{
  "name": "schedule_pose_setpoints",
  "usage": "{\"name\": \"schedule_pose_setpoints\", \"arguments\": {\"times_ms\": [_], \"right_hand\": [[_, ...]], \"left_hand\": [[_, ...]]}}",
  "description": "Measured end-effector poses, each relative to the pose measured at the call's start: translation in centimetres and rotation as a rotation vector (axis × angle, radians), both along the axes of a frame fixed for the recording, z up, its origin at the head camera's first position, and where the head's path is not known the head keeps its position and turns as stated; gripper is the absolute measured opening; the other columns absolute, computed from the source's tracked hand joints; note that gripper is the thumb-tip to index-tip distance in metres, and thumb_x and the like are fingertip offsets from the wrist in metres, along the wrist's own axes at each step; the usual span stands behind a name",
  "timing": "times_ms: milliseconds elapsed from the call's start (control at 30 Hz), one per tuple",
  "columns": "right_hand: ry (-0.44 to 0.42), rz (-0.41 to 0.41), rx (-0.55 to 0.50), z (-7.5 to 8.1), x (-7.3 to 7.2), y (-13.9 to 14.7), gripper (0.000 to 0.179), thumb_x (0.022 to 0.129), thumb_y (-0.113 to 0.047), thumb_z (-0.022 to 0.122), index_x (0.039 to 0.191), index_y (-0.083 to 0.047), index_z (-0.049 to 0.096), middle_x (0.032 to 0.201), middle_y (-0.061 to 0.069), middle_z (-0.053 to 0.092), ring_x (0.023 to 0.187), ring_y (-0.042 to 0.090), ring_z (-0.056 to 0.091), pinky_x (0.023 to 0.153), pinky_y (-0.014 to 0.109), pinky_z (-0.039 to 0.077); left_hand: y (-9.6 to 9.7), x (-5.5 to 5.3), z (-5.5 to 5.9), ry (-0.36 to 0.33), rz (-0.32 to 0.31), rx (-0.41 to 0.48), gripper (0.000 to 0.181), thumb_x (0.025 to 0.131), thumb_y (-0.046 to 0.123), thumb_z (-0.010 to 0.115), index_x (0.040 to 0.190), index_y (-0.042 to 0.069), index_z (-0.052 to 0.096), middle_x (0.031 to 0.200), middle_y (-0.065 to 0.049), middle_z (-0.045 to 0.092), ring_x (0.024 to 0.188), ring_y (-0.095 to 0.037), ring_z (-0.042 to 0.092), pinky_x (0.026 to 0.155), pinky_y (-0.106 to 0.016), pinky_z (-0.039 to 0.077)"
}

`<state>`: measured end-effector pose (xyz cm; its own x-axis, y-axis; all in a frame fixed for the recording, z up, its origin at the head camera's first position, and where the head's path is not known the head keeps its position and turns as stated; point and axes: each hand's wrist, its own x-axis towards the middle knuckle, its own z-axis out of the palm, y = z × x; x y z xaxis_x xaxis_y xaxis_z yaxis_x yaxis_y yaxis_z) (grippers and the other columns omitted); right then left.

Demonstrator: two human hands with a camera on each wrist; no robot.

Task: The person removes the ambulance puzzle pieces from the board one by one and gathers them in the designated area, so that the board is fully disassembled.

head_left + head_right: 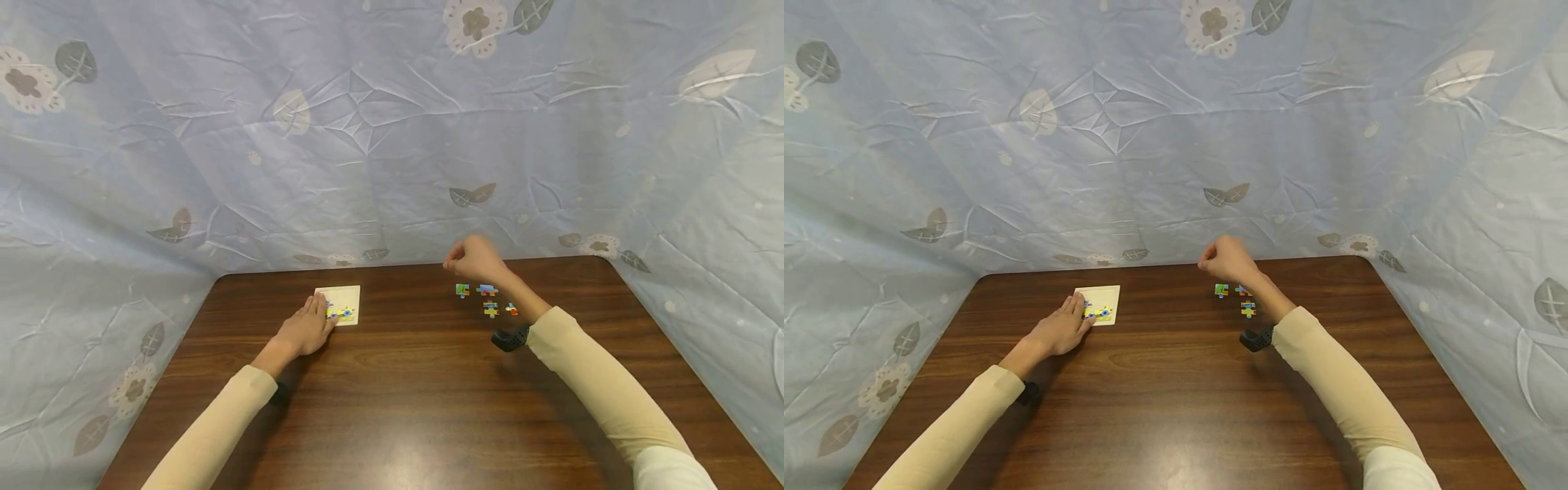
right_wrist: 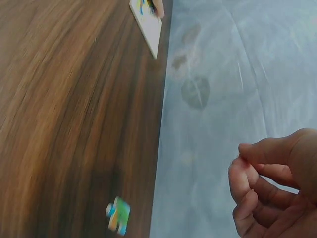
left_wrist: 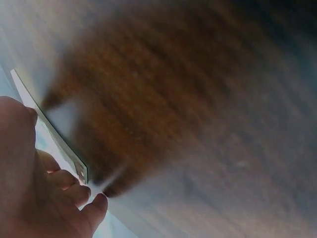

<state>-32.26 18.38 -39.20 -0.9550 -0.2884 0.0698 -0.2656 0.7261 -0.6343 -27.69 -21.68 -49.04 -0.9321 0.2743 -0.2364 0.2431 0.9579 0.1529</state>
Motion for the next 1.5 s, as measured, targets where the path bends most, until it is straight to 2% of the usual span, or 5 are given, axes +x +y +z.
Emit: {"name": "schedule_pose_setpoints", "arguments": {"times_ms": [267, 600, 900, 1233, 1500], "right_hand": [[0.017, 0.09, -0.03, 0.5, -0.9, -5.0, 0.014, 0.098, -0.017, 0.072, 0.095, -0.007, 0.082, 0.09, 0.008, 0.082, 0.074, 0.018, 0.075, 0.063, 0.028, 0.059], [-0.017, 0.195, -0.027, -1.0, -2.9, -9.4, 0.018, 0.1, -0.018, 0.072, 0.1, -0.003, 0.082, 0.084, 0.008, 0.081, 0.068, 0.014, 0.073, 0.062, 0.026, 0.06], [-0.069, 0.246, -0.051, -2.0, -3.9, -13.4, 0.021, 0.102, -0.019, 0.07, 0.103, -0.003, 0.082, 0.098, 0.017, 0.082, 0.093, 0.038, 0.079, 0.067, 0.029, 0.061], [-0.093, 0.265, -0.076, -4.2, -3.9, -18.1, 0.024, 0.104, -0.016, 0.066, 0.11, 0.003, 0.08, 0.111, 0.018, 0.08, 0.095, 0.04, 0.078, 0.064, 0.025, 0.057], [-0.046, 0.244, 0.004, -6.2, -3.0, -21.7, 0.021, 0.104, -0.018, 0.067, 0.107, -0.004, 0.082, 0.102, 0.009, 0.081, 0.075, 0.015, 0.071, 0.07, 0.023, 0.059]], "left_hand": [[-1.3, -0.1, -0.3, 0.024, 0.01, 0.026, 0.079, 0.115, 0.047, 0.03, 0.166, -0.007, 0.004, 0.175, -0.029, 0.0, 0.163, -0.05, 0.003, 0.133, -0.063, 0.013], [-2.7, 0.2, -0.5, 0.043, 0.006, 0.037, 0.08, 0.114, 0.053, 0.024, 0.167, -0.005, 0.006, 0.176, -0.026, 0.001, 0.164, -0.046, 0.004, 0.133, -0.066, 0.011], [-2.8, 0.1, -0.6, 0.047, -0.019, 0.034, 0.078, 0.115, 0.051, 0.026, 0.167, -0.004, 0.006, 0.176, -0.025, 0.001, 0.164, -0.045, 0.005, 0.133, -0.066, 0.012], [-2.8, -0.1, -1.0, -0.018, 0.011, 0.029, 0.079, 0.115, 0.051, 0.024, 0.167, -0.004, 0.001, 0.176, -0.025, -0.004, 0.165, -0.044, 0.001, 0.132, -0.068, 0.008], [-2.7, -0.2, -0.8, -0.031, 0.009, 0.024, 0.079, 0.115, 0.051, 0.023, 0.166, -0.006, 0.003, 0.176, -0.026, -0.003, 0.164, -0.045, 0.002, 0.132, -0.068, 0.008]]}}
